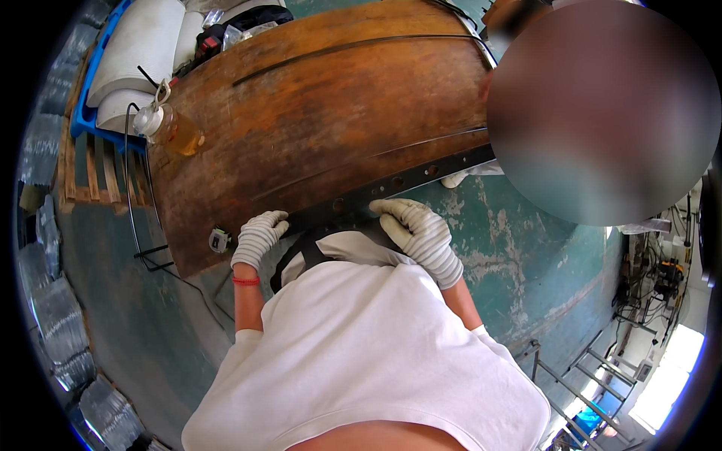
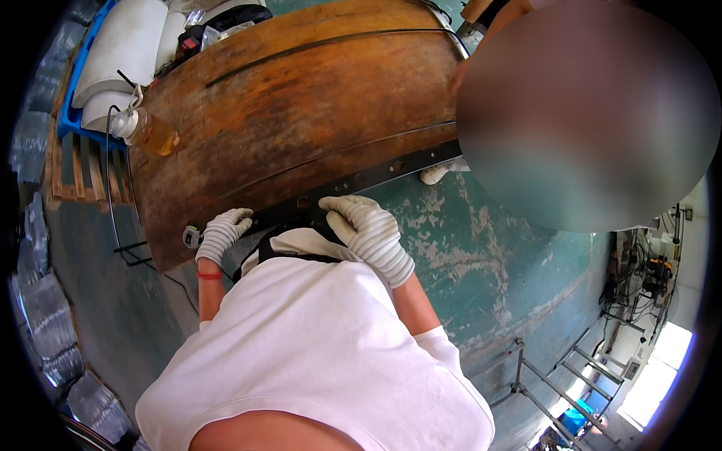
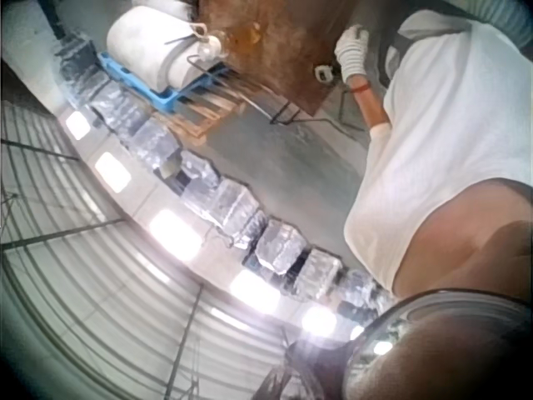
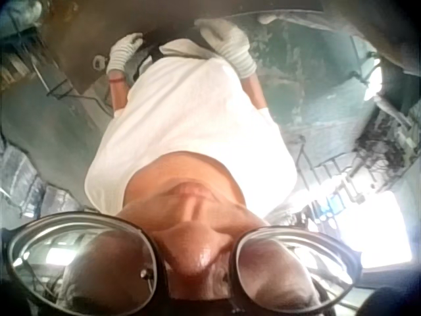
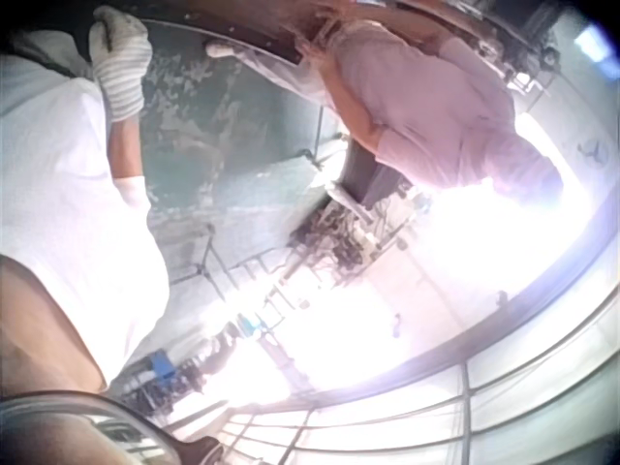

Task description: The person aligns a long black metal frame along the edge of a large wooden board. They hold the frame in place while a coworker secures it using a metal bar. The person adjusts the frame's position to ensure it is flush with the board's edge.

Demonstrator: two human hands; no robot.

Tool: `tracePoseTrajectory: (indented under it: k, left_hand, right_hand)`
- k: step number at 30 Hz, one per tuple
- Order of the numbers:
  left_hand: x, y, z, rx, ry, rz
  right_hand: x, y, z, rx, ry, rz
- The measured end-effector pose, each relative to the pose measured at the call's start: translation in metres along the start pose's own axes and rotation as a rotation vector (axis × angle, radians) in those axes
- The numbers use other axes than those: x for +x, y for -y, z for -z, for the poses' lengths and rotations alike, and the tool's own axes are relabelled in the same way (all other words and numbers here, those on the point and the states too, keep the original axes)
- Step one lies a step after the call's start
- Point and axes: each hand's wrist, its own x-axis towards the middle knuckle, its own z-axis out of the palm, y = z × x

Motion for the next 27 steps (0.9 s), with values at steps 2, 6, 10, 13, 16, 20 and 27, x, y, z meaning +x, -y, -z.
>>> tracePoseTrajectory:
  k: [2,6,10,13,16,20,27]
  left_hand:
    - [0.001,0.001,-0.001,-0.003,0.005,0.014]
    - [-0.002,-0.003,0.004,0.030,0.027,0.042]
    - [0.001,0.004,-0.003,0.055,0.074,0.022]
    - [0.005,-0.004,0.006,0.039,0.084,-0.011]
    - [0.009,-0.014,0.013,0.056,0.074,-0.042]
    - [0.005,-0.019,0.017,0.077,0.038,-0.028]
    - [0.005,-0.015,0.018,0.076,0.073,0.001]
  right_hand:
    - [0.001,0.001,0.005,-0.198,0.046,0.071]
    - [0.007,0.010,0.038,-0.658,0.262,0.165]
    - [0.011,0.113,0.083,-0.897,0.295,0.108]
    - [0.001,0.176,0.096,-1.027,0.191,0.319]
    - [-0.011,0.195,0.096,-1.077,0.109,0.523]
    - [-0.007,0.193,0.091,-1.075,0.139,0.639]
    - [-0.012,0.192,0.085,-1.088,0.211,0.676]
